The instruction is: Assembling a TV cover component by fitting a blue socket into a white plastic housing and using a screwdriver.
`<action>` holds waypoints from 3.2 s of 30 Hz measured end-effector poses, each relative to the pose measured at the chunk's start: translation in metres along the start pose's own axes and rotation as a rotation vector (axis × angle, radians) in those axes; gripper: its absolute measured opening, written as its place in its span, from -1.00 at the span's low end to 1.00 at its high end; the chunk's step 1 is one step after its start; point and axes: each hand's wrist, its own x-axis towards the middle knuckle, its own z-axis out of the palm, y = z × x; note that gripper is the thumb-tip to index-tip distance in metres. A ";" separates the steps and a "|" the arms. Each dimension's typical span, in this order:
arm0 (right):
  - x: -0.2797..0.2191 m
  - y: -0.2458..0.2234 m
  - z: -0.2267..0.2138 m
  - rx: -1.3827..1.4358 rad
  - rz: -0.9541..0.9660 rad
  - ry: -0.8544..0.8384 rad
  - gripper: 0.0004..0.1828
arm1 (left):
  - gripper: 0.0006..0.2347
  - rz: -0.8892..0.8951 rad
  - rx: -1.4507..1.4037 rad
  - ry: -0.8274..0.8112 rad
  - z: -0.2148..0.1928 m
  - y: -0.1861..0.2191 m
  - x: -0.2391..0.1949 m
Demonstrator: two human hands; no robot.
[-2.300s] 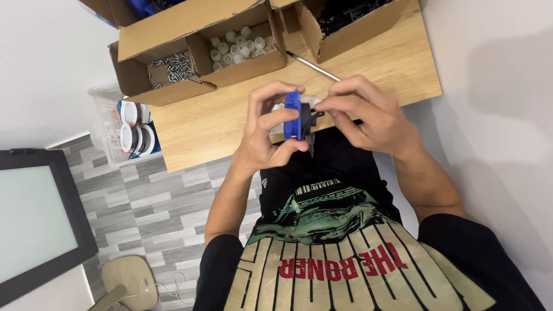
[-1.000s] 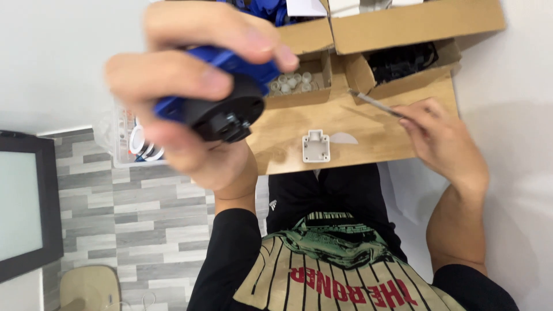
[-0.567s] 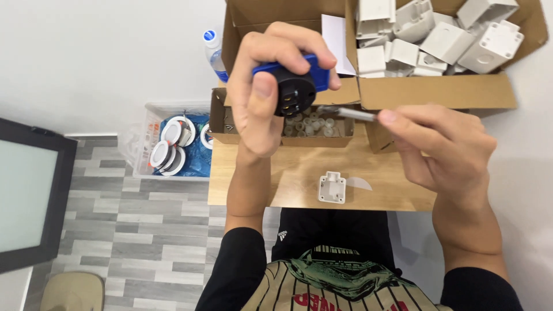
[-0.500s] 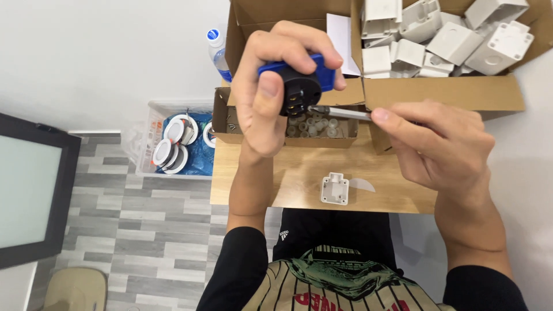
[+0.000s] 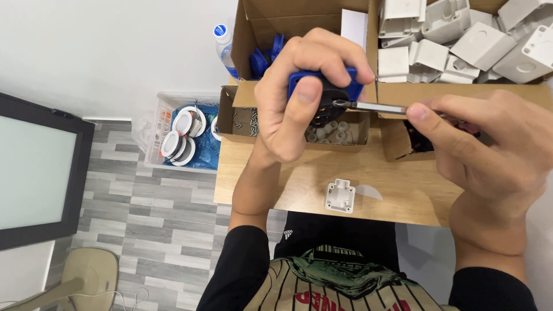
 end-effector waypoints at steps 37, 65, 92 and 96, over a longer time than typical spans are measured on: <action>0.018 0.047 -0.011 0.453 0.184 -0.343 -0.81 | -0.67 0.094 0.272 -0.093 0.001 -0.022 0.020; 0.010 0.012 -0.003 0.026 -0.016 -0.154 -0.65 | -0.75 0.029 0.226 -0.005 0.005 -0.016 0.009; -0.001 0.015 -0.006 -0.031 0.049 -0.133 -0.49 | -0.71 0.060 0.360 0.121 0.006 -0.021 0.006; 0.002 0.015 -0.008 -0.047 -0.004 -0.123 -0.49 | -0.72 -0.009 0.309 0.152 0.007 -0.018 0.005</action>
